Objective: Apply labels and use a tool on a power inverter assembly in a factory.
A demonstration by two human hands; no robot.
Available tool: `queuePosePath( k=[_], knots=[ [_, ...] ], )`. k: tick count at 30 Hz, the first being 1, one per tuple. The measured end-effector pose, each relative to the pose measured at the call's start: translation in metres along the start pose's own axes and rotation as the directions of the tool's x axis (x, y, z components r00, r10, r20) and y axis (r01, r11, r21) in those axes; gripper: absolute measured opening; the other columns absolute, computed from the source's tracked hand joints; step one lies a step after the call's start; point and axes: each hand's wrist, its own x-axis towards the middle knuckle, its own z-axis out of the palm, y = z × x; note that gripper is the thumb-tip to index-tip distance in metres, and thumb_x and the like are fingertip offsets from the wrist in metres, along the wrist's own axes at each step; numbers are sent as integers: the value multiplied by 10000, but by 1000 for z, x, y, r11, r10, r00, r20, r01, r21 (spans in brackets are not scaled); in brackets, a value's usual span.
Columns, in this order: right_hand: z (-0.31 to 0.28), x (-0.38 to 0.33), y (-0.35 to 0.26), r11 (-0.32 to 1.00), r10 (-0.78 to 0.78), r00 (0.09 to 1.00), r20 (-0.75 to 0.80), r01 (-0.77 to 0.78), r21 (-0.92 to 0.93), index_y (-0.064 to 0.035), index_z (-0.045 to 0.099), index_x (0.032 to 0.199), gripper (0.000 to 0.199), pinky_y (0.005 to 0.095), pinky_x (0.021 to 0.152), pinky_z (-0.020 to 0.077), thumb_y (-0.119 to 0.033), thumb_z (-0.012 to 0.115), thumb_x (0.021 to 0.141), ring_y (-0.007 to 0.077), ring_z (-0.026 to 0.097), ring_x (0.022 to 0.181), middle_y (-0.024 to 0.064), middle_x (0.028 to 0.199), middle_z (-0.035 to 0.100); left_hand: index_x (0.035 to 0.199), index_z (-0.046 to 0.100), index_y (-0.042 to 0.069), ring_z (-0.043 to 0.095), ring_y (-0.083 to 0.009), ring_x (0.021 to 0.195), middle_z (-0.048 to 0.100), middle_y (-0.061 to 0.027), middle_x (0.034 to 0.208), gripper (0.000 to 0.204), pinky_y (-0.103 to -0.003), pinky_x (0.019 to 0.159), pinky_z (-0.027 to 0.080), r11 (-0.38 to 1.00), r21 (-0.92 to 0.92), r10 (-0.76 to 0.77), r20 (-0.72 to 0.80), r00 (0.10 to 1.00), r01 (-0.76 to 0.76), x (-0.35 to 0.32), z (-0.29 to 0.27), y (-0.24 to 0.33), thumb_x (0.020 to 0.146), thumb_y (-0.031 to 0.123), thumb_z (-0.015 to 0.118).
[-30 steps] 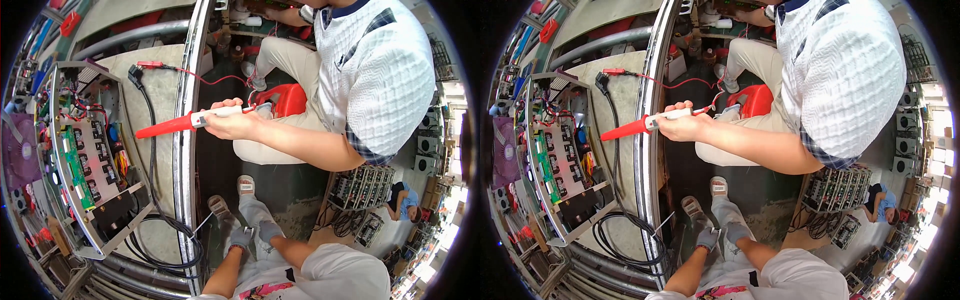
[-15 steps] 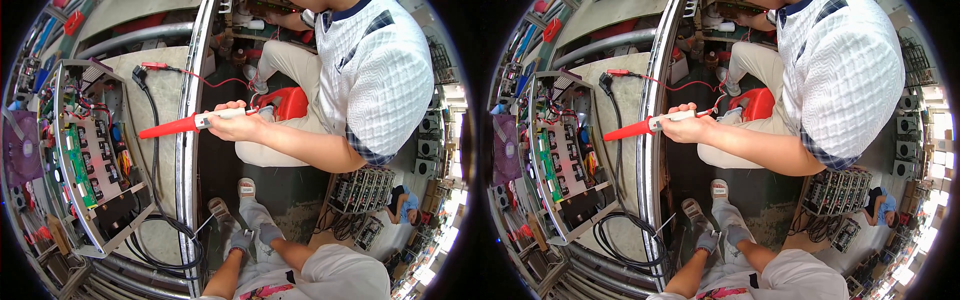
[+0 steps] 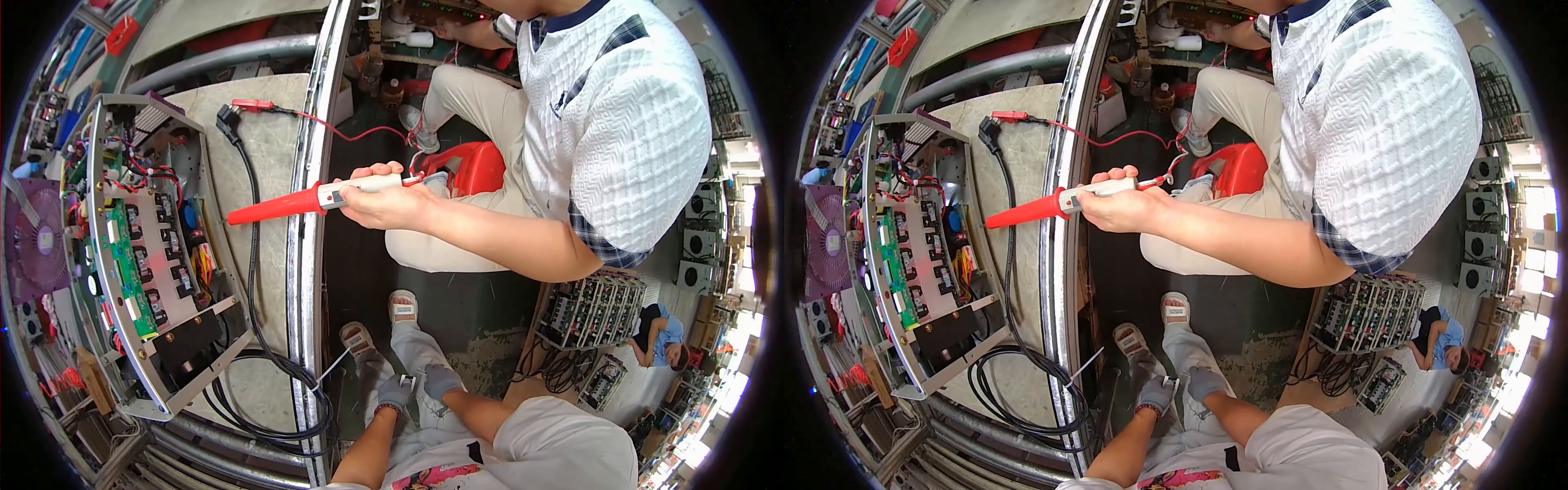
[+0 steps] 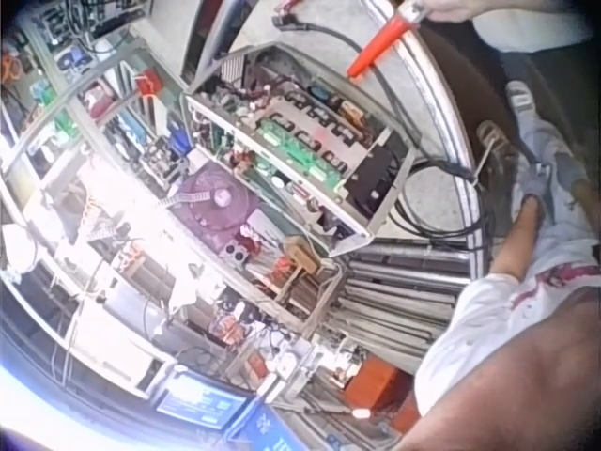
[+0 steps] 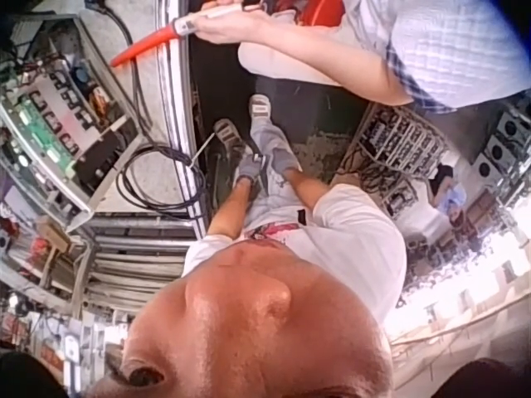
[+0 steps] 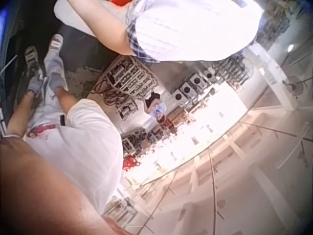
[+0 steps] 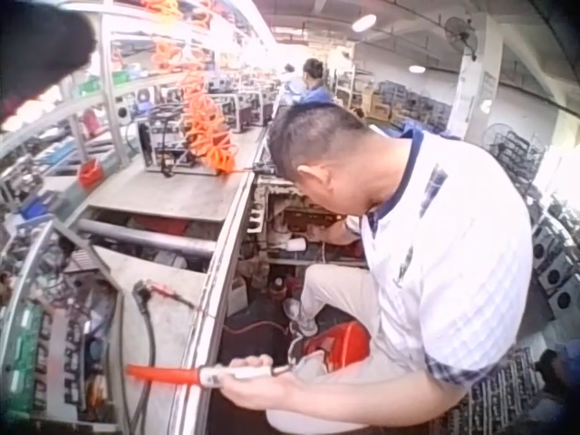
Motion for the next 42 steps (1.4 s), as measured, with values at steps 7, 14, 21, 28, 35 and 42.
queuePosePath(
  k=[7,14,21,28,35,42],
  knots=[
    [-1,2,0,1000,-2,998,70,2,4,-69,514,1180,358,436,892,475,-208,461,855,361,566,1118,226,1262,531,1036,643,66,594,-418,960,634,-235,995,376,-469,857,465,1000,4,-15,6,1000,15,-2,-4,7,833,353,512],
    [-3,0,-1,1000,-19,1000,-6,19,12,-68,553,1109,342,428,887,471,-242,491,821,342,590,1046,187,1141,592,1039,641,69,592,-424,960,631,-242,996,375,-469,855,467,999,-5,-40,20,999,41,-3,-6,8,837,359,517],
    [-1,1,0,1000,-17,1000,-4,17,-17,-66,545,1118,350,426,891,469,-250,491,826,344,590,1044,186,1141,590,1039,639,68,593,-423,959,633,-243,984,371,-468,846,470,1000,8,-8,0,1000,8,-2,-2,5,842,357,515],
    [3,3,1,1000,-6,999,-32,5,-20,-61,558,1114,333,423,894,467,-226,493,832,345,580,1061,189,1129,599,1040,647,69,600,-407,959,640,-230,986,374,-464,844,470,1000,-6,8,-14,1000,-8,-2,2,2,840,360,524],
    [1,3,2,999,-13,999,30,12,33,-84,573,1124,312,435,872,481,-190,454,856,333,590,1081,173,1189,593,1028,650,65,599,-401,973,647,-214,992,373,-463,848,469,998,36,54,-18,998,-53,-3,-2,6,834,357,523],
    [-1,0,1,999,-22,1000,14,22,26,-61,566,1119,325,428,882,472,-204,455,849,323,599,1053,189,1140,608,1063,633,64,581,-412,1000,628,-226,1039,398,-467,863,459,998,51,25,-8,1000,-25,-5,-6,4,834,366,511]
  ],
)
